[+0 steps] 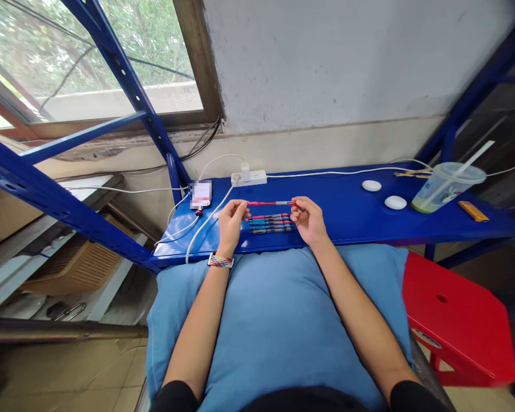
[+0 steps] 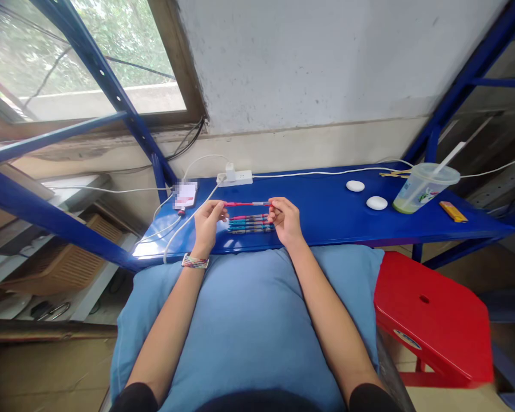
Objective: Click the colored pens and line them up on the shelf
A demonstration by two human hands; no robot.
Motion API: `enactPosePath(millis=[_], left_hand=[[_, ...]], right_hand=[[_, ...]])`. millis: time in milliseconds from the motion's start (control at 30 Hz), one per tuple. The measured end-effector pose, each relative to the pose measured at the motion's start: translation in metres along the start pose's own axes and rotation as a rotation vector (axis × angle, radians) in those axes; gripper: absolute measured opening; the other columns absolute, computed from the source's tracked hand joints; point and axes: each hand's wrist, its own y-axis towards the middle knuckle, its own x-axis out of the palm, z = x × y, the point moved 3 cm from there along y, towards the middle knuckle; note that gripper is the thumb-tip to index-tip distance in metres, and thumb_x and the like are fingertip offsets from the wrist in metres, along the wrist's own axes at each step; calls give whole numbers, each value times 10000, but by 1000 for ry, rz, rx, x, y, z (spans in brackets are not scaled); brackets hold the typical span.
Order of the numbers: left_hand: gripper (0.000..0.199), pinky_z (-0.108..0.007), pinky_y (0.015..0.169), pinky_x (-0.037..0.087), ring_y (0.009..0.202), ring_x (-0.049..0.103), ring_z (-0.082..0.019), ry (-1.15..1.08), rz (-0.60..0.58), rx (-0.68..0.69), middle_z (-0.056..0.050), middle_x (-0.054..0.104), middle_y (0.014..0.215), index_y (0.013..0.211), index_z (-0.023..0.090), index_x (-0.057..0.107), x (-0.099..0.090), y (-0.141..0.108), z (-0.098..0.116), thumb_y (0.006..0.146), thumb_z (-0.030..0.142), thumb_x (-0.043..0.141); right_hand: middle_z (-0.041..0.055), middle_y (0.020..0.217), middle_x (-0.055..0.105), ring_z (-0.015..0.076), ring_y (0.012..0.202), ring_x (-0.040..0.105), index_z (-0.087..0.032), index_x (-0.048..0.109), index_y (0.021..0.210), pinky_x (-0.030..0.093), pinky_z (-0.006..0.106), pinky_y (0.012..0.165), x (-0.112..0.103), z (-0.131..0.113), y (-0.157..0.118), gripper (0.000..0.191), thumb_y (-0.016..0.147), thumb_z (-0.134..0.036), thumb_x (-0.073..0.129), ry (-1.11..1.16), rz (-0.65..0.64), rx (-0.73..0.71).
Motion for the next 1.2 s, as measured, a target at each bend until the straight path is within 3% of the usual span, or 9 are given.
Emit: enactPosePath(millis=[133,300,833,1200], left_hand=[[305,-276,651,587,779,736,-173,-35,8,-7,-41,758,855,1076,208,768,-1,1,-3,963,492,772],[283,-266,646,582,765,725,-160,-50,31,-19,-46,757,866,1007,195,766,-2,1,-6,958,473,773],[192,-243,633,567,806,760,-166,-66,16,-6,-33,759,887,1073,214,799,-2,2,-4,920,329,791],[220,-253,632,567,793,746,-174,-69,10,-11,-37,762,860,1076,214,815,-2,1,-6,918,367,810]], right_hand=[[-24,649,623,101,501,517,-230,738,823,453,242,437,-4,0,3,195,729,-364,845,15,50,-28],[-22,637,621,93,500,505,-221,749,797,418,233,424,-6,0,5,199,708,-367,851,34,106,-47],[-25,628,646,83,509,535,-208,771,822,449,199,453,-6,0,3,181,693,-294,864,71,135,-93],[-20,617,631,88,501,525,-201,761,807,436,210,453,-8,-1,4,148,704,-284,827,63,174,-95]])
